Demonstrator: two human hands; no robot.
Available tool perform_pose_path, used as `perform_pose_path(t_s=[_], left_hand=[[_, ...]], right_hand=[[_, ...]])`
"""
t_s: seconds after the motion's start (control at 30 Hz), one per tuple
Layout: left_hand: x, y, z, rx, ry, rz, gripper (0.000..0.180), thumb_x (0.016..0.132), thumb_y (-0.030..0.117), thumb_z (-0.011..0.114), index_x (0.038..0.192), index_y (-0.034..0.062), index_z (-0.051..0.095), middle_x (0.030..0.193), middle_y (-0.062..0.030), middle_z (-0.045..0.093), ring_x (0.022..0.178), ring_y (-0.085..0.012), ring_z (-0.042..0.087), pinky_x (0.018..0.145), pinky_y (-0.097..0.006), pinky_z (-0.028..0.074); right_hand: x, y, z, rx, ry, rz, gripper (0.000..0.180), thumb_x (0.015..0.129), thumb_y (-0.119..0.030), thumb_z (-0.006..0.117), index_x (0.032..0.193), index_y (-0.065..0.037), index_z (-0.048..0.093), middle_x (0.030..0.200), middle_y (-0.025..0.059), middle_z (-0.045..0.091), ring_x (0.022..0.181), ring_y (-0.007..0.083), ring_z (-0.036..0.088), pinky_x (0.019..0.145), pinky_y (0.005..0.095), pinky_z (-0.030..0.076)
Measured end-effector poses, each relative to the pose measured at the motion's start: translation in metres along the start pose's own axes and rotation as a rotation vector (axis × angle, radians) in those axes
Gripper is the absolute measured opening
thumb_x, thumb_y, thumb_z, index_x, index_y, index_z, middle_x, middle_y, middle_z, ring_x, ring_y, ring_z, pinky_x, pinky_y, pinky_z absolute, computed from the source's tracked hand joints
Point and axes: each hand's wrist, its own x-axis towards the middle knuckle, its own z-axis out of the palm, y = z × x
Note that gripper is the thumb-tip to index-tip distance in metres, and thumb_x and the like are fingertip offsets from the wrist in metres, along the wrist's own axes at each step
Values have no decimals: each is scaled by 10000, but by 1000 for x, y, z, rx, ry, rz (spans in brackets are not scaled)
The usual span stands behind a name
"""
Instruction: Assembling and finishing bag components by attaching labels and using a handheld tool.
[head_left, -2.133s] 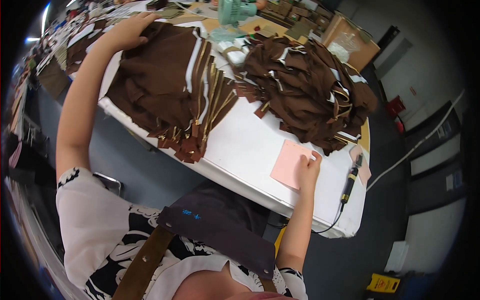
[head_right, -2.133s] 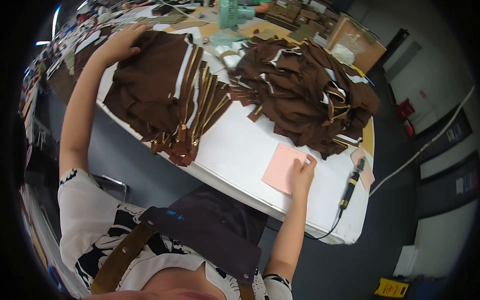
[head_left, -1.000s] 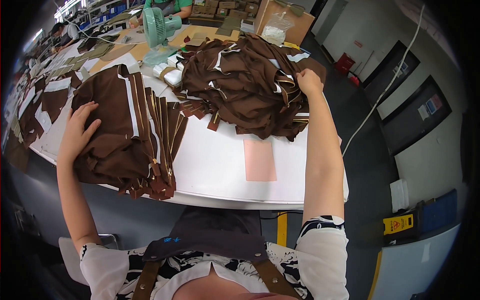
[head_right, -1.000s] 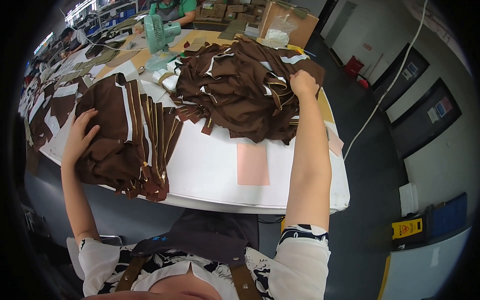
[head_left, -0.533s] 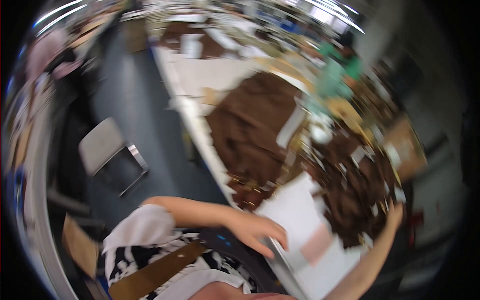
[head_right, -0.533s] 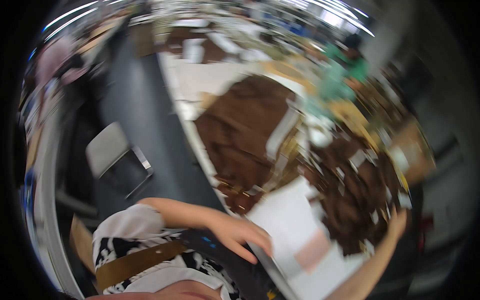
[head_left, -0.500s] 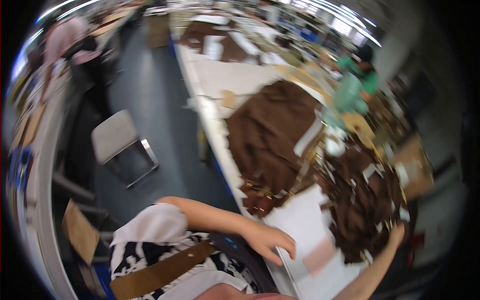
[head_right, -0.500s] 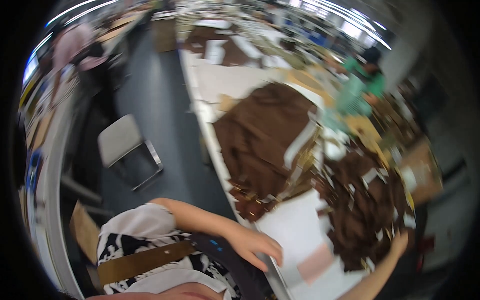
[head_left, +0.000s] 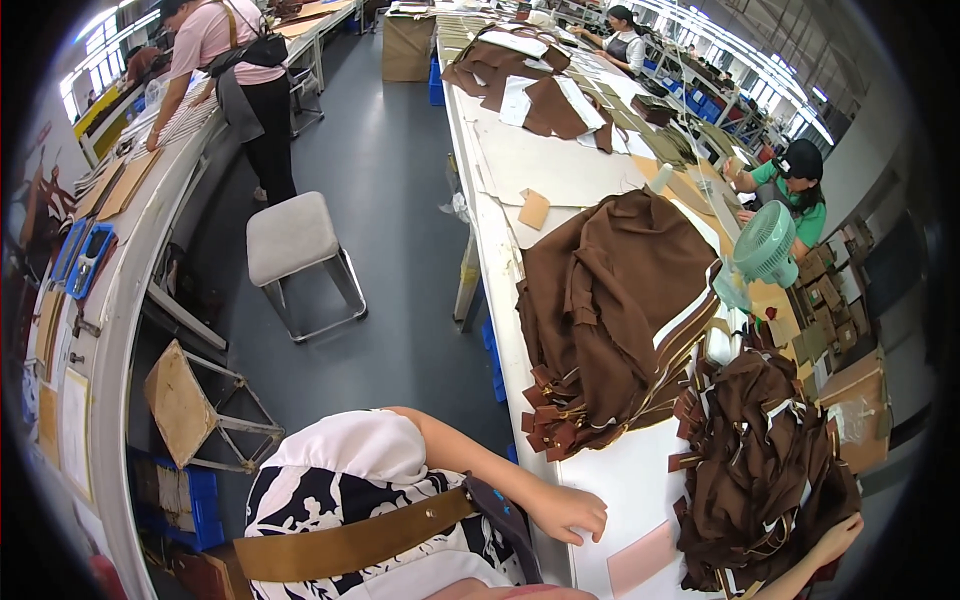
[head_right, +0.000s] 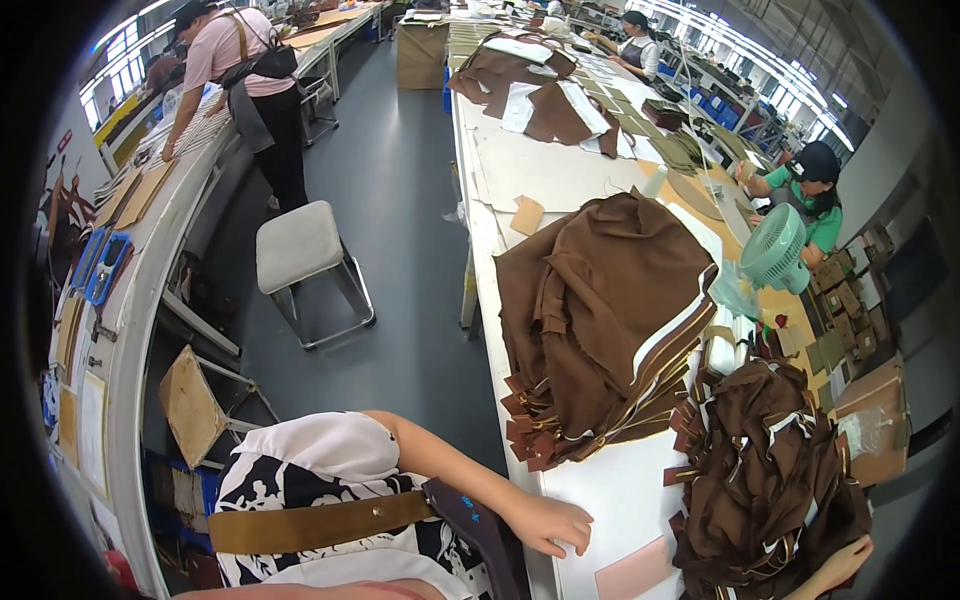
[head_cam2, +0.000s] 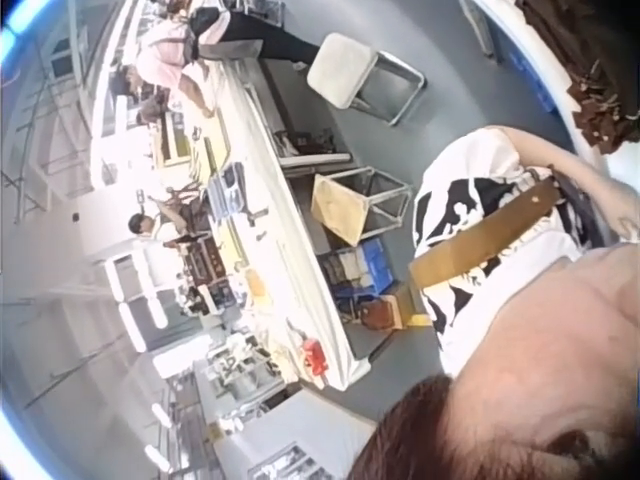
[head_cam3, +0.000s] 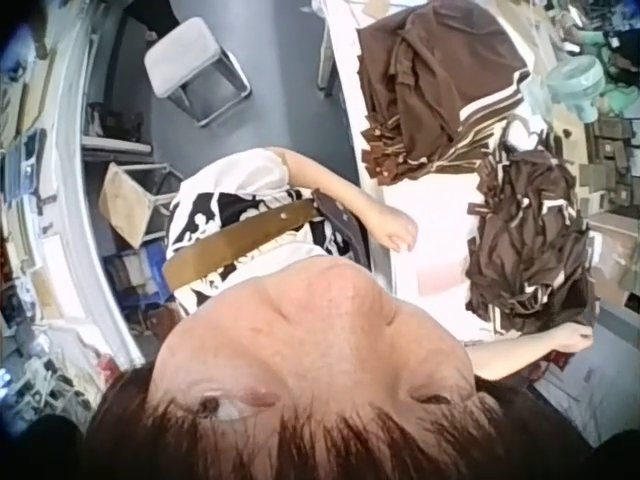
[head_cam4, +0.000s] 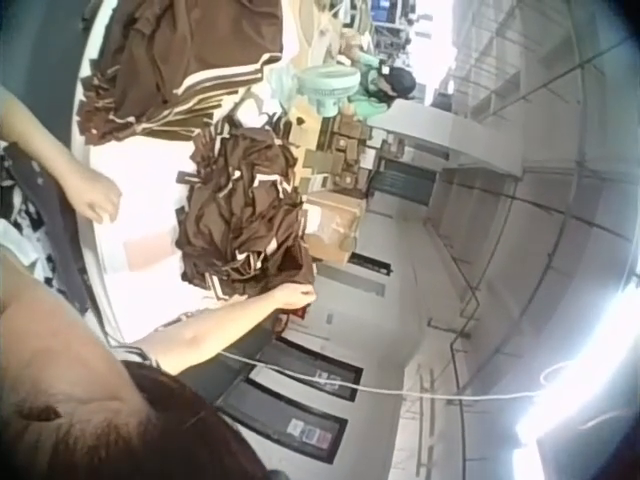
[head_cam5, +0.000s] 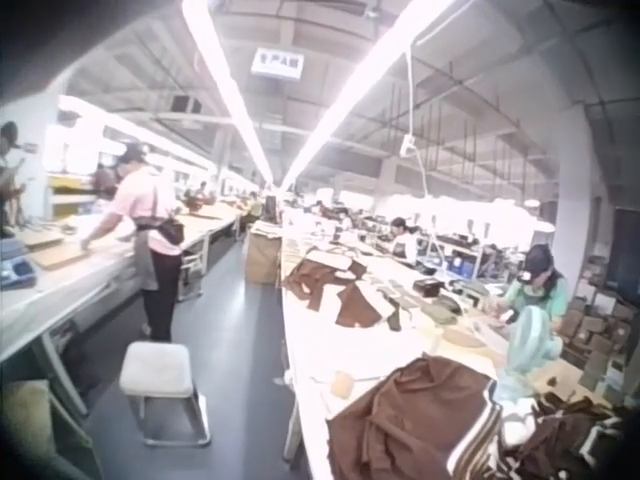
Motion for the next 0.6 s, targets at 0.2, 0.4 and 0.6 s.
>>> perform_pose_path(t_s=[0.2,0.4,0.6], left_hand=[[1,0,1,-11,41,1,210,854,128,672,1033,45,603,1018,-121,610,1037,-340,567,1015,-465,413],[7,-5,13,-42,45,11,232,837,138,689,1031,40,608,1043,-124,622,1009,-336,576,902,-456,452],[46,14,11,-743,150,-302,713,891,289,726,1460,89,346,1339,-105,492,1127,-232,577,919,-390,488]], right_hand=[[2,-39,-1,-16,-266,-140,368,1043,-305,465,1063,35,603,1050,250,650,923,393,602,831,442,465],[21,6,10,190,-134,169,441,1022,-369,541,1199,23,637,1202,182,670,1076,272,633,925,378,490],[-26,-130,-66,586,-188,-148,312,1057,-254,527,1156,35,590,1123,75,614,1042,156,543,985,277,416]])
